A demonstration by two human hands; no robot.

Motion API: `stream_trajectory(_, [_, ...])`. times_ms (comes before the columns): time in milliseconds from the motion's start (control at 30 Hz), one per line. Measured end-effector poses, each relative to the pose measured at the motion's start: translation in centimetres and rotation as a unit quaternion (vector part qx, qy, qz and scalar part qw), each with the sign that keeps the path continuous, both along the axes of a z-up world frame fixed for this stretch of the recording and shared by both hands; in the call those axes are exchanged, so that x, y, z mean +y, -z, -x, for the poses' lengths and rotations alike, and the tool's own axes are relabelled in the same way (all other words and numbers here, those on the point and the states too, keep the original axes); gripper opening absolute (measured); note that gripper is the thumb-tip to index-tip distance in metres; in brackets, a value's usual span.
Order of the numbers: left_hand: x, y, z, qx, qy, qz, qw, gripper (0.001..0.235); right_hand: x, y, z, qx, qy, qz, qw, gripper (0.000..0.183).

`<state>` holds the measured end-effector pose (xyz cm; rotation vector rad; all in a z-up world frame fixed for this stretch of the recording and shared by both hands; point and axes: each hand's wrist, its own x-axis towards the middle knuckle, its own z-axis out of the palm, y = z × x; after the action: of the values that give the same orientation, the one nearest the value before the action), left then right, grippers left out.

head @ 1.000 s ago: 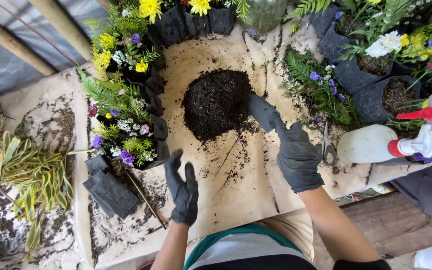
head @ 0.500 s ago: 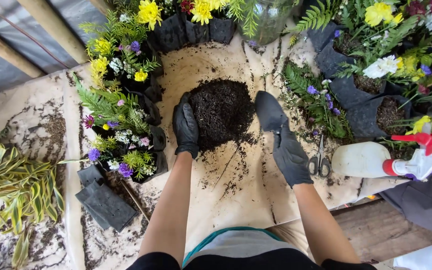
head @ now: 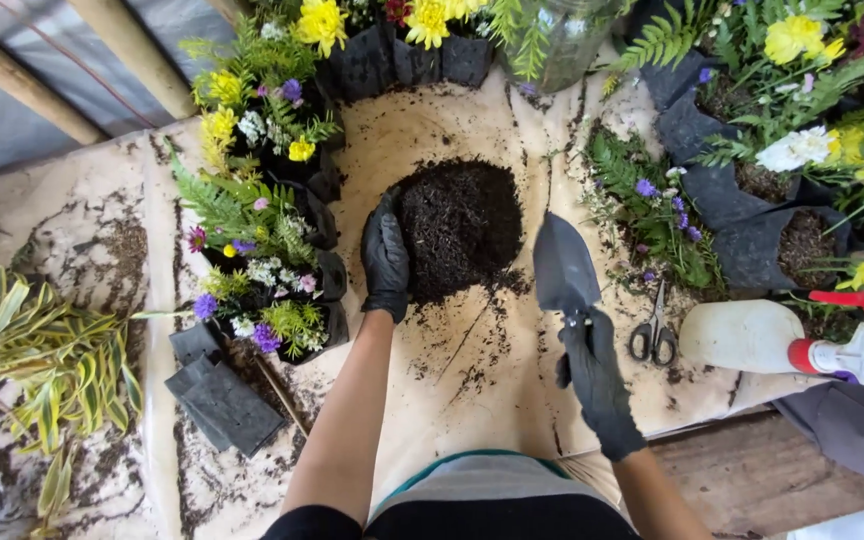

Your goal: Potting flower seedlings into small plastic containers using soil and a hand trowel on a workbench.

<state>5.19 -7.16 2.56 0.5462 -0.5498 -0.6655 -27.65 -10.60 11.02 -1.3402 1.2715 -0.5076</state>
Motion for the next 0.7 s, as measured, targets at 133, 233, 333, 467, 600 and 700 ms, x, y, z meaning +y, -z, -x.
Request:
stream_trajectory(133, [-0.2,0.8,0.3,0.077,0.059,0.088,0.991,0.053,3.3,2.3,-1.5,0.009,0.047,-0.131,0.990,0.040])
stream_trajectory(233, [0.2,1.3,0.8,0.151,0.126,0.174,0.965,0.054,3.8,3.3,-3.6,-0.134,0.095,-0.216,0.962,0.035])
stream_trajectory(333, [0.4,1.9,1.8,0.215,0.197,0.262,0.920,0.055,2.7,4.5,-5.2,-0.212,-0.019,-0.197,0.957,0.034])
stream_trajectory(467, [0.5,2.8,2.5,0.292,0.293,0.391,0.822,0.057,2.4,3.3,-6.3,-0.192,-0.033,-0.110,0.975,0.049])
stream_trajectory(600, [0.6,3.8,2.2,0.378,0.372,0.491,0.690,0.059,1.8,-10.1,-8.0,-0.179,0.071,-0.218,0.957,0.037])
stream_trajectory(700, [0.0,3.5,1.0,0.425,0.414,0.548,0.589,0.061,-3.1,-7.1,-6.7,0.041,-0.116,0.054,0.991,0.020])
